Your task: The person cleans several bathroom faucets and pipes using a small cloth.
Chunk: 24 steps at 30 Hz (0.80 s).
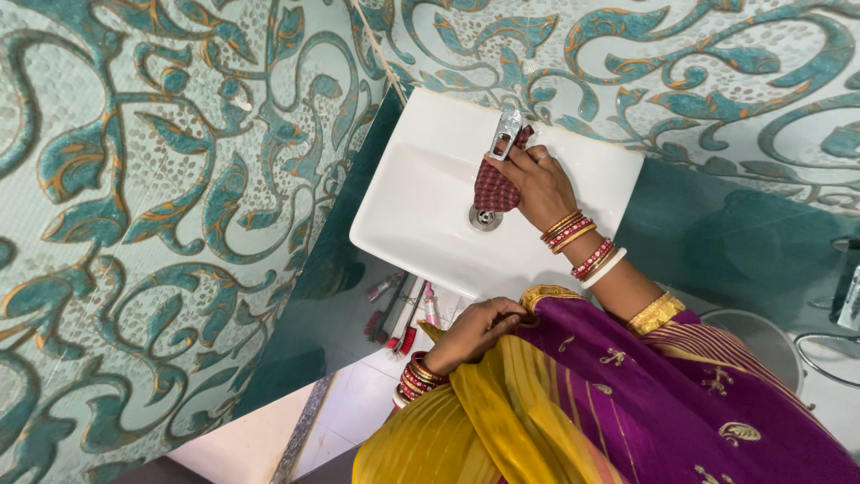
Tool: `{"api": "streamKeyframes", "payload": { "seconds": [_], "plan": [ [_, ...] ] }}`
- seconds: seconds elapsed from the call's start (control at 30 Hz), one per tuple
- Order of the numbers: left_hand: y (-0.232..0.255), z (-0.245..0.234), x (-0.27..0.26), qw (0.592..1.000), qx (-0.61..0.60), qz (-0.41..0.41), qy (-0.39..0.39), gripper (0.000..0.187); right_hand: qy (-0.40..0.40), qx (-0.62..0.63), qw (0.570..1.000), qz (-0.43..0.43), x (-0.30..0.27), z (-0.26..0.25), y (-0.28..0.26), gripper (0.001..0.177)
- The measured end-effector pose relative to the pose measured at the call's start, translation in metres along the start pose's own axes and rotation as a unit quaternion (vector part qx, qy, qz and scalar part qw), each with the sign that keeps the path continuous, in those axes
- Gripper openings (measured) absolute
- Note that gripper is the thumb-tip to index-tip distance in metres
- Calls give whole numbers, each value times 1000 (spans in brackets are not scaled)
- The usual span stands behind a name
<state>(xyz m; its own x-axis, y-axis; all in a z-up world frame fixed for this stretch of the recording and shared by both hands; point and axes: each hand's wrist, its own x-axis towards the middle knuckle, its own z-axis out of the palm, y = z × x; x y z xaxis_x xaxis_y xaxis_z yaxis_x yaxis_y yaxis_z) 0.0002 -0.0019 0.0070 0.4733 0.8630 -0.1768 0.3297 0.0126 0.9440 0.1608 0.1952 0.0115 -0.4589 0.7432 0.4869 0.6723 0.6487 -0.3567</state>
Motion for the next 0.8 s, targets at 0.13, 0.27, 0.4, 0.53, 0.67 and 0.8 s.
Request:
{"api": "streamKeyframes", "payload": {
  "seconds": [0.13,0.27,0.4,0.53,0.67,0.8],
  "plan": [
    [1,-2,-1,999,40,-7,-3,25,-13,25,999,27,-1,2,-5,69],
    [4,-5,0,999,14,-30,-22,26,-36,35,997,53,-8,0,-12,73],
    [0,-6,7,997,49,-16,-50,25,-52,42,994,88,-26,-15,-29,79],
    [-1,-3,14,991,-37,-24,-123,25,-26,179,973,145,-59,-39,-36,75],
    [9,-5,27,981,-44,18,-186,24,63,260,934,236,-114,-66,-31,73],
    [32,-1,42,968,-8,34,-247,26,177,353,851,345,-179,-107,-35,66]
  ]
}}
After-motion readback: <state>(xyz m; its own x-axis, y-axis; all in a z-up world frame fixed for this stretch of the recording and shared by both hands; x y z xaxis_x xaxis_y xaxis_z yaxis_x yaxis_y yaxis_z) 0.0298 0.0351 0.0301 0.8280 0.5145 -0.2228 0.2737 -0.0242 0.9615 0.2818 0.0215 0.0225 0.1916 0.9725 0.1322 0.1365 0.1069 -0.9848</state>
